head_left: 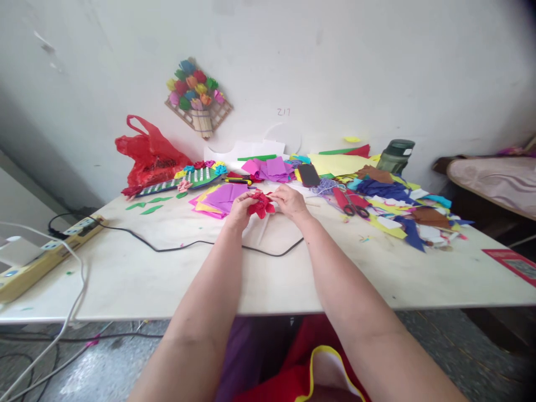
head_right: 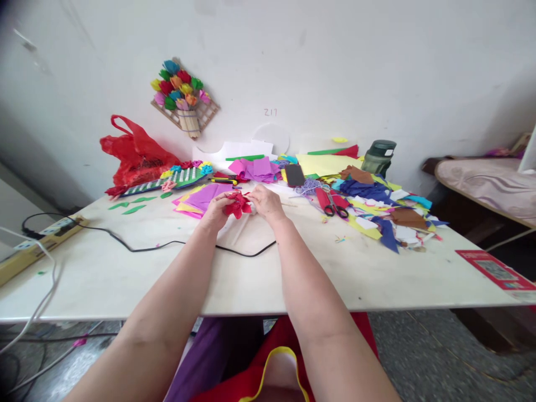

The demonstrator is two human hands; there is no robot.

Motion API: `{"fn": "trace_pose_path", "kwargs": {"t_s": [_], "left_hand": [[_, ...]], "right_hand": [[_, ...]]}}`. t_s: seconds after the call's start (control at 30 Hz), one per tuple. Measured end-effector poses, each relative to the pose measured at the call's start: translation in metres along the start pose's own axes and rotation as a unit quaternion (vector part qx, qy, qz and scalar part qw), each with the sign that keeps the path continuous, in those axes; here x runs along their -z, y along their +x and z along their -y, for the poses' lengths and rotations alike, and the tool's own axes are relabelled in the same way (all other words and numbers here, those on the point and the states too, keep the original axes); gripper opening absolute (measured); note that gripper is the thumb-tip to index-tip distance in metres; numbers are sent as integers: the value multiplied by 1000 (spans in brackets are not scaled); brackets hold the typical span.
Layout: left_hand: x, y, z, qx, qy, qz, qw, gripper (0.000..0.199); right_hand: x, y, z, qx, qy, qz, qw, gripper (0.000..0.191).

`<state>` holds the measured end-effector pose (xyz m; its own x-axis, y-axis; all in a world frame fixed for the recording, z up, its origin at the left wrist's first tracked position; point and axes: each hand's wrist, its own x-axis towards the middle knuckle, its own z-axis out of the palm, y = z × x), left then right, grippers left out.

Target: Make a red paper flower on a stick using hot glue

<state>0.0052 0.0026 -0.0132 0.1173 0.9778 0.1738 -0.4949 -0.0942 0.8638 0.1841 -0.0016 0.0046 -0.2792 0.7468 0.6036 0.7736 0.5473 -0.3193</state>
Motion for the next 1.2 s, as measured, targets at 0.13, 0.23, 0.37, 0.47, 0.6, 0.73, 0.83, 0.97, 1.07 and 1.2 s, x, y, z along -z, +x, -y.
{"fn": "trace_pose_path", "kwargs": {"t_s": [0.13, 0.23, 0.37, 0.47, 0.6, 0.73, 0.83, 0.97, 1.07, 1.2], "left_hand": [[2, 2, 1, 1, 0, -2, 1000, 24], [0, 1, 1, -6, -1, -9, 1000, 23], [-3, -1, 0, -12, 2, -17, 1000, 18], [-2, 0, 1, -16, 1, -17, 1000, 19], [3, 4, 3, -10, -5, -4, 1000, 25], [6, 5, 3, -7, -12, 12, 1000, 25], [5, 4, 3, -11, -4, 9, 1000, 23], [0, 2, 1, -13, 9, -7, 1000, 26], [-1, 0, 0, -14, 17, -9, 1000, 26], [-1, 0, -2, -17, 25, -15, 999, 27]], "right_hand": [[0, -1, 0, -7, 6, -5, 1000, 24], [0, -1, 2, -22, 11, -4, 1000, 23], [2, -1, 4, -17, 15, 9, 1000, 23], [4, -2, 4, -13, 6, 5, 1000, 23], [5, -4, 6, -22, -30, 4, 999, 24], [6, -4, 7, -27, -56, 12, 998, 26], [5, -4, 6, -21, -48, 14, 999, 25], [3, -2, 4, -26, -14, 10, 1000, 22], [0, -1, 2, -37, 23, -9, 999, 17], [0, 0, -2, -50, 57, -17, 997, 10]]}}
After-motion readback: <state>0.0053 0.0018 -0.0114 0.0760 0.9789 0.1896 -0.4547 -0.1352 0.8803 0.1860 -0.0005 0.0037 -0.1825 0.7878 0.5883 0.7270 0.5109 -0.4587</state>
